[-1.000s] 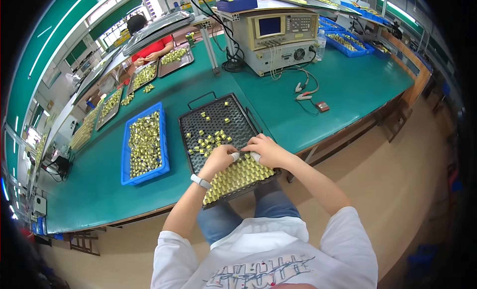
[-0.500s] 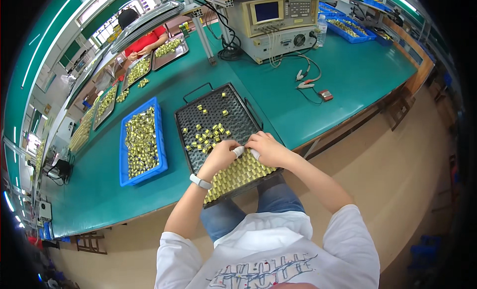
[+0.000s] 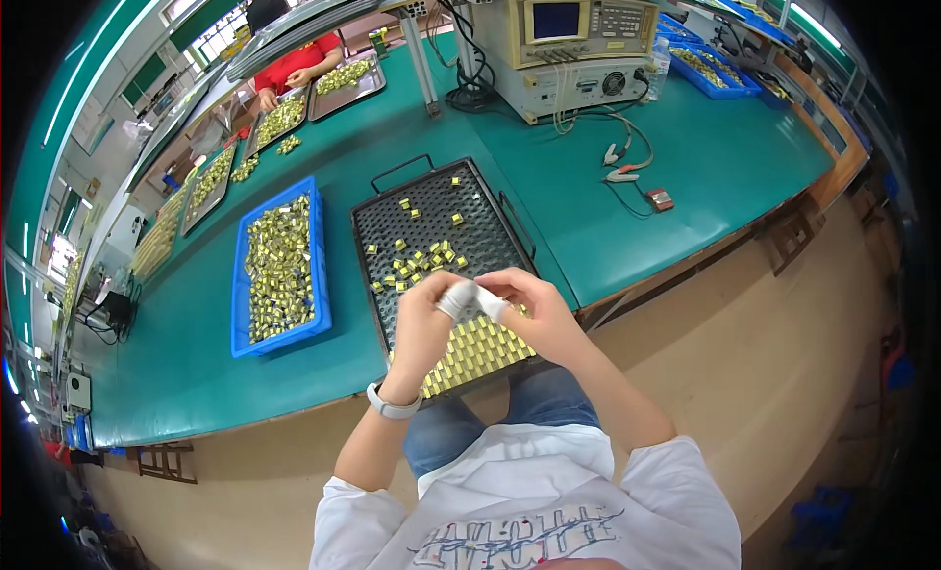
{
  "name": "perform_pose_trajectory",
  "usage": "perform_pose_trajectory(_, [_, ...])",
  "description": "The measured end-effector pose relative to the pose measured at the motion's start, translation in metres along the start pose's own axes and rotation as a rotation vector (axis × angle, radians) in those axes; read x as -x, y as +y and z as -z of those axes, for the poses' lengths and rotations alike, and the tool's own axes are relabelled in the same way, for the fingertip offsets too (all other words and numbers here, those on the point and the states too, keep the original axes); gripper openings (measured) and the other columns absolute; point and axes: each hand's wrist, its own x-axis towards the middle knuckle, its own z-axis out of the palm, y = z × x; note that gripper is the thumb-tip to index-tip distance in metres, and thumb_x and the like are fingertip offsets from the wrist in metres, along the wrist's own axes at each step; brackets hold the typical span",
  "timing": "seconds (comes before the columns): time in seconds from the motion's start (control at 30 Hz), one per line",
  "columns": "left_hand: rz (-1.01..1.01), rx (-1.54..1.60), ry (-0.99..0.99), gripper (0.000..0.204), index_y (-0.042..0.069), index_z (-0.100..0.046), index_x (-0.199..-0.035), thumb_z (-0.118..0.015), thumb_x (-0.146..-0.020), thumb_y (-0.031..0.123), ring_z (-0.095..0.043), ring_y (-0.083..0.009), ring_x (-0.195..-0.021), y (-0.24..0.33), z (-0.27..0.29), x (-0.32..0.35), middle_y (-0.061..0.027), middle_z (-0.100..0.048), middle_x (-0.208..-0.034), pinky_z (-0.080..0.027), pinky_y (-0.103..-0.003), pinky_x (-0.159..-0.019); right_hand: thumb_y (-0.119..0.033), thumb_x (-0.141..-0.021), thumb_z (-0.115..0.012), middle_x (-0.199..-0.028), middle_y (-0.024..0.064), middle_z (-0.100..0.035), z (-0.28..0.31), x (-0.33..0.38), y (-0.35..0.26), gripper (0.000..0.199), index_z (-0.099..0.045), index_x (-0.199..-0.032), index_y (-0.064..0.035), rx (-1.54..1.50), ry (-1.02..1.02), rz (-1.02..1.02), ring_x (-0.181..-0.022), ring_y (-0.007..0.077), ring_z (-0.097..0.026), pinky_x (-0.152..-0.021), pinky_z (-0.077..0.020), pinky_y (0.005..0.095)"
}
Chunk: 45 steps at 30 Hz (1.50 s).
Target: The person inserts small electronic components into slots in a perforated tray by hand. After taking off their finger cots, the person fits more components into the tray by hand.
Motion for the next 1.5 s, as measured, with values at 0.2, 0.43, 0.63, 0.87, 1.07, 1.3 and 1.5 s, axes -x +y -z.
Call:
perform_pose_trajectory(0.2, [-0.163, -0.096, 0.096, 0.017, 0.001, -0.076, -0.106, -0.076, -0.100, 0.016, -0.065, -0.0100, -0.079, -0.009, 0.009, 0.011, -0.0031, -0.076, -0.089, -0.051, -0.028, -0.071, -0.010, -0.103, -0.071, -0.120, 0.0104, -0.071, -0.003, 0.001, -0.001, 0.036, -0.065, -0.136, 0.0044, -0.279, -0.027, -0.137, -0.111, 0.0148, -0.068, -0.094, -0.0566, 0.0302])
perform_pose_trajectory(0.43, [-0.114, 0.108, 0.209, 0.024, 0.003, -0.072, -0.117, -0.077, -0.100, 0.019, -0.066, -0.0140, -0.086, -0.016, 0.008, 0.019, -0.0052, -0.076, -0.098, -0.053, -0.031, -0.081, -0.015, -0.101, -0.077, -0.116, 0.0052, -0.072, -0.015, -0.004, 0.001, 0.020, -0.067, -0.113, -0.0022, -0.665, 0.004, -0.258, -0.101, 0.0103, -0.067, -0.086, -0.0540, 0.0277])
perform_pose_trajectory(0.63, [-0.233, -0.076, 0.221, 0.035, 0.003, -0.064, -0.133, -0.071, -0.098, 0.007, -0.068, -0.0192, -0.098, -0.006, -0.014, 0.026, -0.0104, -0.072, -0.110, -0.053, -0.032, -0.085, -0.008, -0.100, -0.076, -0.111, 0.0037, -0.071, -0.039, -0.003, 0.005, 0.017, -0.067, -0.114, -0.0041, -0.792, 0.084, -0.226, -0.101, 0.0104, -0.066, -0.089, -0.0524, 0.0266])
perform_pose_trajectory(0.87, [-0.171, 0.043, -0.047, 0.038, 0.002, -0.061, -0.138, -0.066, -0.101, 0.002, -0.067, -0.0201, -0.111, -0.018, -0.008, 0.024, -0.0085, -0.068, -0.123, -0.053, -0.032, -0.094, -0.004, -0.100, -0.073, -0.104, 0.0047, -0.074, -0.023, -0.008, 0.011, 0.014, -0.069, -0.113, -0.0010, -0.763, 0.305, -0.258, -0.092, 0.0111, -0.068, -0.083, -0.0548, 0.0275])
perform_pose_trajectory(1.07, [0.123, 1.353, -0.602, 0.060, 0.023, -0.058, -0.101, -0.078, -0.082, 0.077, -0.050, -0.0085, -0.088, -0.018, 0.015, 0.037, 0.0078, -0.055, -0.096, -0.041, -0.029, -0.086, -0.008, -0.104, -0.068, -0.106, 0.0026, -0.074, 0.063, -0.027, 0.039, 0.013, -0.069, -0.117, -0.0058, -0.427, 0.502, -0.096, -0.093, 0.0120, -0.068, -0.081, -0.0536, 0.0290])
perform_pose_trajectory(1.3, [-0.225, 1.730, -1.029, 0.053, 0.032, -0.060, -0.095, -0.080, -0.078, 0.078, -0.055, -0.0044, -0.090, -0.029, 0.003, 0.032, 0.0196, -0.059, -0.090, -0.041, -0.029, -0.087, -0.020, -0.101, -0.076, -0.101, 0.0002, -0.075, 0.132, -0.039, 0.115, 0.020, -0.072, -0.114, -0.0044, 0.002, 0.482, -0.269, -0.089, 0.0075, -0.064, -0.074, -0.0460, 0.0250])
perform_pose_trajectory(1.5, [-0.321, 1.696, -1.082, 0.050, 0.033, -0.062, -0.099, -0.078, -0.082, 0.077, -0.056, -0.0038, -0.089, -0.028, 0.006, 0.027, 0.0207, -0.060, -0.090, -0.040, -0.029, -0.089, -0.017, -0.098, -0.075, -0.105, 0.0088, -0.074, 0.133, -0.034, 0.127, 0.024, -0.073, -0.114, 0.0013, 0.511, 0.394, -0.306, -0.092, 0.0191, -0.068, -0.082, -0.0528, 0.0332])
